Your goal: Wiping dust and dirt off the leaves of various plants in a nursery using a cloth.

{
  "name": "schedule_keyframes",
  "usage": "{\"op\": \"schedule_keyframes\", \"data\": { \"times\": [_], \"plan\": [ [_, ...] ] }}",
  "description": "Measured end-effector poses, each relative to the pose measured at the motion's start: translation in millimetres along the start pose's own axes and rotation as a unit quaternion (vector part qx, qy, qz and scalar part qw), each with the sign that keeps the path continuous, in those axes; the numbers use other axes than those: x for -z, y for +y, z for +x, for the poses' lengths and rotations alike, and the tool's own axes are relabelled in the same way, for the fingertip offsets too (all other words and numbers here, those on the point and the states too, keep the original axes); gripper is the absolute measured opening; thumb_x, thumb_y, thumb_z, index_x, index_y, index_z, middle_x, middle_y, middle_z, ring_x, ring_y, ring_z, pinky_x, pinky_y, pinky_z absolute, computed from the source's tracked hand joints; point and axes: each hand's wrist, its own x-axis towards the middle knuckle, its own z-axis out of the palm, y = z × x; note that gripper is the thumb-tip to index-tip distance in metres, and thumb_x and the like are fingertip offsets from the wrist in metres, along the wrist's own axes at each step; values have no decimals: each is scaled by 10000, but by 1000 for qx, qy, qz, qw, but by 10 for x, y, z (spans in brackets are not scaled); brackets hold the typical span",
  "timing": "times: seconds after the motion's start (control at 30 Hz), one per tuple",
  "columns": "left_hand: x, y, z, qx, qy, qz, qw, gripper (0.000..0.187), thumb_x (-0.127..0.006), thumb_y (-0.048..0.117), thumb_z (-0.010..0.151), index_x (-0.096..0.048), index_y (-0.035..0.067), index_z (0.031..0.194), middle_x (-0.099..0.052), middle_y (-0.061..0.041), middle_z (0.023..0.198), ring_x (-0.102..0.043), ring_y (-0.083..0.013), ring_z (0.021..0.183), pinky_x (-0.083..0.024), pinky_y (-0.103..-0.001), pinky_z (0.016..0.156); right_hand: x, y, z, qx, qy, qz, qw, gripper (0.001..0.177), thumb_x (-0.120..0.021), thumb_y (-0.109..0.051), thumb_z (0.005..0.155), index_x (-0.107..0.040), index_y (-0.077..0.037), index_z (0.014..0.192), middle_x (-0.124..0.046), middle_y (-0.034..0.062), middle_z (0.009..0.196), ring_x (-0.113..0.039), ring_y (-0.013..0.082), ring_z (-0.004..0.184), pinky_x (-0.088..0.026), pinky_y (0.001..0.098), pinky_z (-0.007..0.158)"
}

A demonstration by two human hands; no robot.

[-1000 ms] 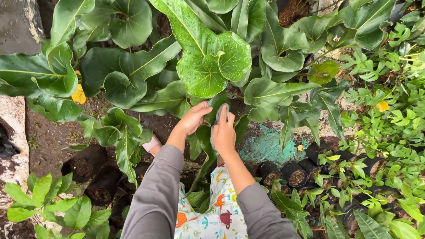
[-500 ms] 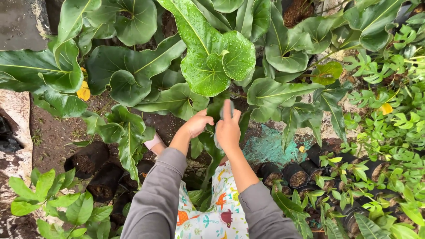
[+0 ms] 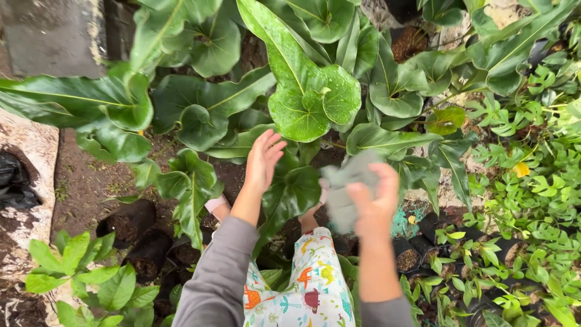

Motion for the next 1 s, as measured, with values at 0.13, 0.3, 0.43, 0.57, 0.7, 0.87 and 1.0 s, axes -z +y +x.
{"op": "schedule_keyframes", "data": {
  "times": [0.13, 0.3, 0.43, 0.57, 0.7, 0.87, 1.0],
  "plan": [
    [-217, 136, 98, 149, -43, -227, 961, 852, -489, 521, 1003, -79, 80, 1607, -134, -261, 1588, -274, -447, 1454, -203, -586, 1211, 273, -963, 330, -47, 34, 228, 972, 728, -672, 11, 796, -422, -98, 1471, -549, 161, 1336, -579, 241, 1177, -522, 445, 1067],
    [-726, 355, 141, 204, 32, -268, 941, 1024, -643, 406, 846, 25, 270, 1610, 224, -122, 1638, 46, -461, 1530, -334, -711, 1151, 422, -738, 1435, 75, 30, 287, 954, 807, -806, -83, 753, -440, 40, 1461, -545, 233, 1423, -612, 332, 1260, -565, 546, 1138],
    [-797, 86, 412, 19, -9, -397, 918, 597, -595, 496, 949, -555, 162, 1443, -540, -133, 1493, -512, -316, 1365, -364, -511, 1170, -321, -731, 2165, 91, -52, 161, 981, 588, -615, 116, 795, -655, -122, 1330, -641, 174, 1292, -635, 264, 1205, -528, 400, 1042],
    [-1058, 98, 337, -2, -3, -414, 910, 691, -439, 601, 983, -461, 166, 1520, -454, -120, 1566, -442, -294, 1414, -275, -495, 1221, -883, -194, 2372, 136, -211, -26, 968, 502, -660, 28, 829, -702, -159, 1293, -644, 125, 1293, -560, 255, 1287, -382, 399, 1164],
    [-1289, 32, 267, 14, 45, -452, 891, 712, -420, 665, 947, -542, 190, 1463, -506, -119, 1529, -484, -307, 1379, -289, -512, 1218, -1281, 192, 2368, 194, -351, -51, 915, 431, -640, 9, 878, -677, -73, 1299, -632, 167, 1313, -544, 337, 1318, -376, 465, 1167],
    [-803, -554, 538, 36, 143, -410, 900, 805, -637, 708, 841, -610, 138, 1409, -579, -134, 1454, -518, -268, 1352, -285, -481, 1238, -1138, 131, 2267, -5, -561, -236, 793, 606, -854, -376, 775, -604, -147, 1278, -534, 155, 1460, -420, 331, 1435, -384, 511, 1151],
    [-823, -284, 488, 41, 234, -260, 936, 984, -599, 739, 890, -172, 255, 1633, -142, -112, 1693, -101, -263, 1560, -8, -491, 1290, -1218, -42, 2215, 2, -636, -310, 707, 749, -914, -395, 664, -563, -147, 1277, -545, 185, 1418, -471, 391, 1379, -408, 507, 1126]
  ]
}}
